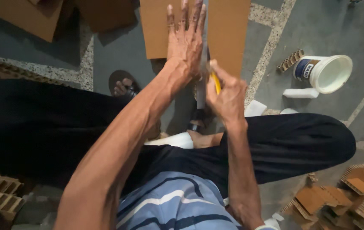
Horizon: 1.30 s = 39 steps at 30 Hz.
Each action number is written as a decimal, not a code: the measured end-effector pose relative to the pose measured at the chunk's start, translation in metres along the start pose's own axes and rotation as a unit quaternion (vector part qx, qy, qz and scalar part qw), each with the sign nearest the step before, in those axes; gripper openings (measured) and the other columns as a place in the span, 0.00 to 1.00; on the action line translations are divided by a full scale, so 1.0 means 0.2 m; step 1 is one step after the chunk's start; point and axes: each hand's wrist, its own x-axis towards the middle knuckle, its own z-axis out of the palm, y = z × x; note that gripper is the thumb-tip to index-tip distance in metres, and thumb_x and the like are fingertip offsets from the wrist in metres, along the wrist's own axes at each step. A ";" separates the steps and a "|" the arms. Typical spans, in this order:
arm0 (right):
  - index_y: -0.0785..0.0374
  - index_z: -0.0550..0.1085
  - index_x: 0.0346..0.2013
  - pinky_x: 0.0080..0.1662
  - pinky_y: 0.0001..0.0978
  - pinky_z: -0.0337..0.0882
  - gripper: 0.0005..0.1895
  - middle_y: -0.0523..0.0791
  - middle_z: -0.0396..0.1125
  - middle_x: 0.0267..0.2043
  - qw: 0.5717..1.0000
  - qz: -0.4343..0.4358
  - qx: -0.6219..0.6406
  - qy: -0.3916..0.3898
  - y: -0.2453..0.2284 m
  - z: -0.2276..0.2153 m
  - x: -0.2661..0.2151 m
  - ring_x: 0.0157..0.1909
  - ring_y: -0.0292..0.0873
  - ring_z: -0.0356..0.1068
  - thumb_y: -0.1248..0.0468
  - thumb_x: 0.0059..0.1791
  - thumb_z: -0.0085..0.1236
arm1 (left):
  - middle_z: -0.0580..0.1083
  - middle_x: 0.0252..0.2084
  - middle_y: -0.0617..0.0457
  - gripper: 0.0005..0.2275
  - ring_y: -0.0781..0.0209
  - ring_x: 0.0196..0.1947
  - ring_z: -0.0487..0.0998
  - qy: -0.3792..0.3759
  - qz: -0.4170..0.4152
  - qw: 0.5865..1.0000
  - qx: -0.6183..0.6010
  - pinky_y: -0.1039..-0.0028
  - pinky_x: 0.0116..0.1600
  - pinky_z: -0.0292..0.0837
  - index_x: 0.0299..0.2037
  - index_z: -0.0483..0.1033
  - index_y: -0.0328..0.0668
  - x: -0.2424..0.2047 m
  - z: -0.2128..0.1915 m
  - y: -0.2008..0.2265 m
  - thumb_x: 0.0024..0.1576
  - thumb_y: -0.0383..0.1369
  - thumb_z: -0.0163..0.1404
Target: The person sits on the floor and uses a metal ruler and a yellow utility knife to cut corrugated cardboard sheets into smaller rectangular pieces. They repeatedly measure, score, and snap the cardboard, then separate the cut sections by hand.
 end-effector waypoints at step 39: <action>0.69 0.75 0.35 0.32 0.35 0.72 0.15 0.50 0.73 0.25 0.985 0.144 -0.013 0.095 0.14 0.21 -0.52 0.26 0.43 0.75 0.60 0.46 0.71 | 0.36 0.80 0.40 0.76 0.36 0.78 0.32 0.050 0.022 0.998 0.026 0.31 0.72 0.22 0.78 0.35 0.33 0.00 0.13 -0.03 0.20 0.60 0.70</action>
